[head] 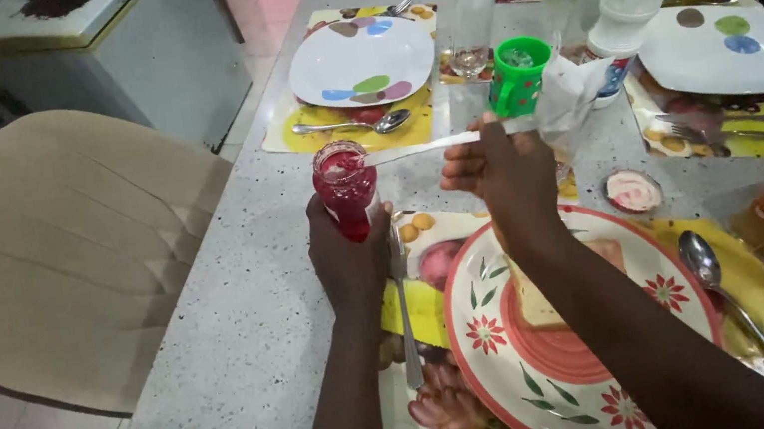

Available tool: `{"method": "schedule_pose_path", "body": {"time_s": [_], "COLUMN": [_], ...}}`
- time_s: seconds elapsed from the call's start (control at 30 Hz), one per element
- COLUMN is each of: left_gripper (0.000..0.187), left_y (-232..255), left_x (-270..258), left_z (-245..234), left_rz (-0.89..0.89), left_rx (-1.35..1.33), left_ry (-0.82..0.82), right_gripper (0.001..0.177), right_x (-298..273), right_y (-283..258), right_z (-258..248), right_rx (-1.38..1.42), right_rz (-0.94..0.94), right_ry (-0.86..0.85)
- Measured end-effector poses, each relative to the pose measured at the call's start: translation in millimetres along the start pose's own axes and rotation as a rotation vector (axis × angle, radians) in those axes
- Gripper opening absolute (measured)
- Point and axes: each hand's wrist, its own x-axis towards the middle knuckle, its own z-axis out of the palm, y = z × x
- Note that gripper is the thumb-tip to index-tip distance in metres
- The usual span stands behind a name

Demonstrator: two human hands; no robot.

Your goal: Spreading jam on slices of bread using a knife and a spoon.

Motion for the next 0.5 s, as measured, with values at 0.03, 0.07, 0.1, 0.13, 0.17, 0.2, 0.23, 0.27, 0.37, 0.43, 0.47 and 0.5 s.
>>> {"method": "schedule_pose_path", "body": {"time_s": [0.03, 0.07, 0.1, 0.13, 0.17, 0.2, 0.23, 0.27, 0.37, 0.43, 0.47, 0.5], "left_gripper": [0.069, 0.069, 0.068, 0.068, 0.067, 0.065, 0.065, 0.066, 0.067, 0.069, 0.070, 0.071], "left_y": [2, 4, 6, 5, 4, 4, 4, 3, 1, 0, 0, 1], "left_x": [0, 0, -1, -1, -1, -2, -3, -2, -3, -4, -4, -4], "left_z": [0, 0, 0, 0, -1, 0, 0, 0, 2, 2, 2, 1], "left_rz": [-0.002, -0.014, -0.027, -0.028, -0.015, -0.003, -0.004, -0.030, -0.021, 0.013, 0.013, 0.012], "left_rx": [0.002, 0.011, 0.021, 0.022, -0.016, -0.058, -0.061, -0.055, -0.008, 0.033, 0.021, 0.008], "left_ry": [0.002, 0.009, 0.015, 0.017, 0.009, 0.002, 0.005, -0.001, -0.002, 0.013, 0.009, 0.005], "right_gripper": [0.029, 0.029, 0.029, 0.029, 0.029, 0.028, 0.028, 0.028, 0.027, 0.027, 0.022, 0.016], "right_x": [2, 3, 5, 3, 0, -1, -2, -2, -1, 4, 9, 14], "right_y": [-4, -7, -11, -15, -19, -25, -26, -27, -26, -17, -9, -2], "right_z": [-1, -2, -4, -4, -4, -5, -6, -8, -19, -32, -41, -49], "right_rx": [0.000, -0.034, -0.067, -0.067, -0.094, -0.124, -0.127, -0.108, -0.006, 0.075, 0.231, 0.387], "right_rz": [0.003, -0.032, -0.067, -0.066, -0.075, -0.087, -0.088, -0.069, 0.036, 0.122, 0.219, 0.316], "right_ry": [-0.002, -0.021, -0.040, -0.041, -0.033, -0.026, -0.028, -0.024, -0.016, -0.022, -0.076, -0.130]}}
